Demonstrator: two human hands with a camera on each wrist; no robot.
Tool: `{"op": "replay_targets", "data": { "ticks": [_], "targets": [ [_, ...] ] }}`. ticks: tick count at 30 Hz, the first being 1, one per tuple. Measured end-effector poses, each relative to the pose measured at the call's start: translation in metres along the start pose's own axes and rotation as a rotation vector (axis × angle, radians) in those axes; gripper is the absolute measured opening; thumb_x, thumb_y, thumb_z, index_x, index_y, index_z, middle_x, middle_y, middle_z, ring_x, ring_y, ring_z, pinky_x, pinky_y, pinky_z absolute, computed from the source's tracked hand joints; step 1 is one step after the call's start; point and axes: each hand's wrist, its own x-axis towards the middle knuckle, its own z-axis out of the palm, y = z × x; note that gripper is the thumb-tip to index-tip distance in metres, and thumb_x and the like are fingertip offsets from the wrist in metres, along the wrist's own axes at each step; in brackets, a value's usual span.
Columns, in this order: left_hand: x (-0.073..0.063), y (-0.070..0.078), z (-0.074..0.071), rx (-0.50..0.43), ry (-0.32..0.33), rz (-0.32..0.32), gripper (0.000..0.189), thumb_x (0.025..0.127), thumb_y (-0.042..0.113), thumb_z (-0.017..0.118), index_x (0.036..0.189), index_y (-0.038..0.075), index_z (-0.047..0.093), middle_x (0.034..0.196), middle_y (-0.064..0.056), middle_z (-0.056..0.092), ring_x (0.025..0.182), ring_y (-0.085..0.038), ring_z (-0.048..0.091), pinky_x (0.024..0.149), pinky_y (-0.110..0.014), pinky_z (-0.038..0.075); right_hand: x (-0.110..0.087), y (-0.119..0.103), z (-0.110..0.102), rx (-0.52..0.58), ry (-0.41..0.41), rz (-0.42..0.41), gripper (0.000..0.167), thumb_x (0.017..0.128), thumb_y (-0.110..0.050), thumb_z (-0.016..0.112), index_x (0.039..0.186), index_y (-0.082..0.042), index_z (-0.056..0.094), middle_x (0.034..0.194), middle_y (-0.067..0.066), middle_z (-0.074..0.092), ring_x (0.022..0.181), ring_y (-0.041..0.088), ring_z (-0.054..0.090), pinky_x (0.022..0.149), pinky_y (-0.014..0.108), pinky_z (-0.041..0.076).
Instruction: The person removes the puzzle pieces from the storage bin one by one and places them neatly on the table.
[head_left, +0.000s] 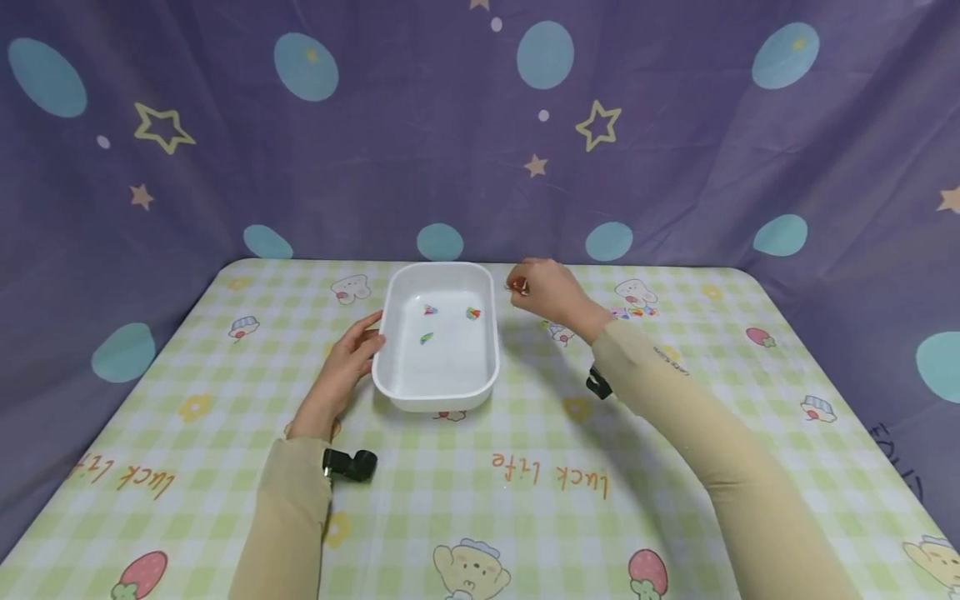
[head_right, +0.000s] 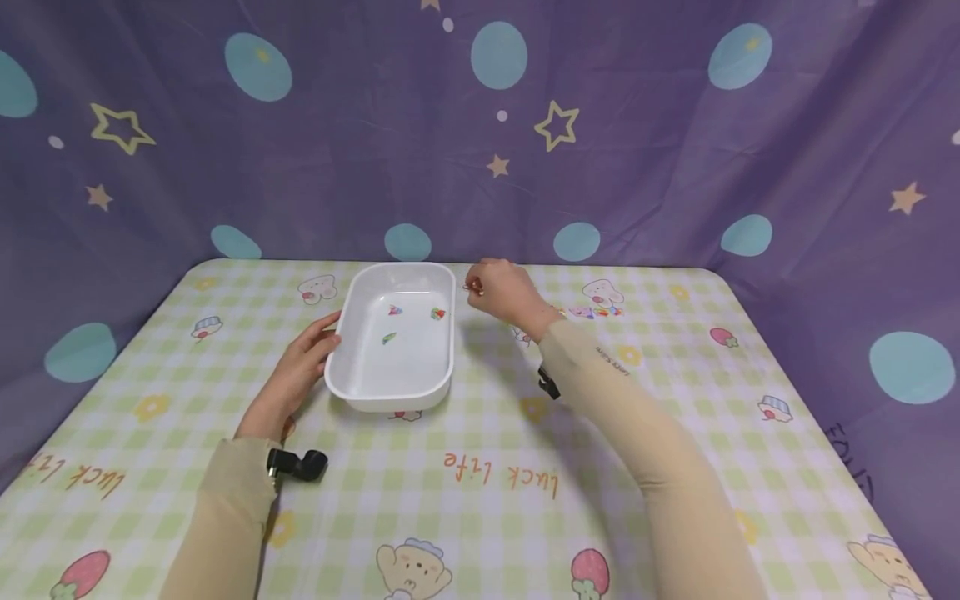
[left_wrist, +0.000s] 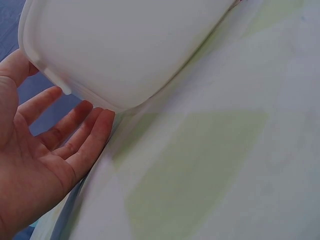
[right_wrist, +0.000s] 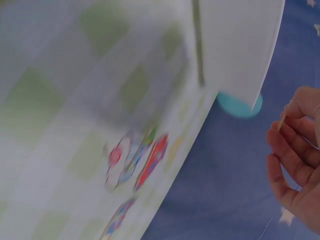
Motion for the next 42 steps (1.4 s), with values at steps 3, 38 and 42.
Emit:
{"op": "replay_targets", "data": {
  "ticks": [3, 38, 42],
  "targets": [
    [0.000, 0.000, 0.000, 0.009, -0.001, 0.004, 0.057, 0.092, 0.040, 0.049, 0.143, 0.033, 0.026, 0.137, -0.008, 0.038, 0.115, -0.020, 0.042, 0.096, -0.036, 0.042, -0.008, 0.014, -0.005, 0.011, -0.011, 0.055, 0.018, 0.078, -0.013, 0.059, 0.092, -0.009, 0.070, 0.086, 0.004, 0.064, 0.075, 0.017, 0.059, 0.066, 0.031, 0.049],
    [0.001, -0.004, -0.002, 0.004, -0.004, 0.062, 0.055, 0.092, 0.038, 0.050, 0.142, 0.028, 0.030, 0.129, -0.008, 0.043, 0.101, -0.011, 0.050, 0.078, -0.019, 0.050, -0.066, 0.086, 0.009, -0.064, -0.225, 0.221, 0.016, 0.080, -0.011, 0.062, 0.093, -0.009, 0.070, 0.089, 0.006, 0.069, 0.084, 0.022, 0.063, 0.073, 0.041, 0.050],
    [0.000, -0.003, -0.002, 0.006, -0.007, 0.054, 0.055, 0.092, 0.039, 0.049, 0.142, 0.028, 0.030, 0.130, -0.009, 0.043, 0.103, -0.012, 0.049, 0.080, -0.019, 0.050, -0.067, 0.087, 0.012, -0.075, -0.221, 0.205, 0.014, 0.080, -0.011, 0.063, 0.092, -0.009, 0.071, 0.089, 0.006, 0.069, 0.083, 0.022, 0.062, 0.077, 0.044, 0.048]
  ]
}}
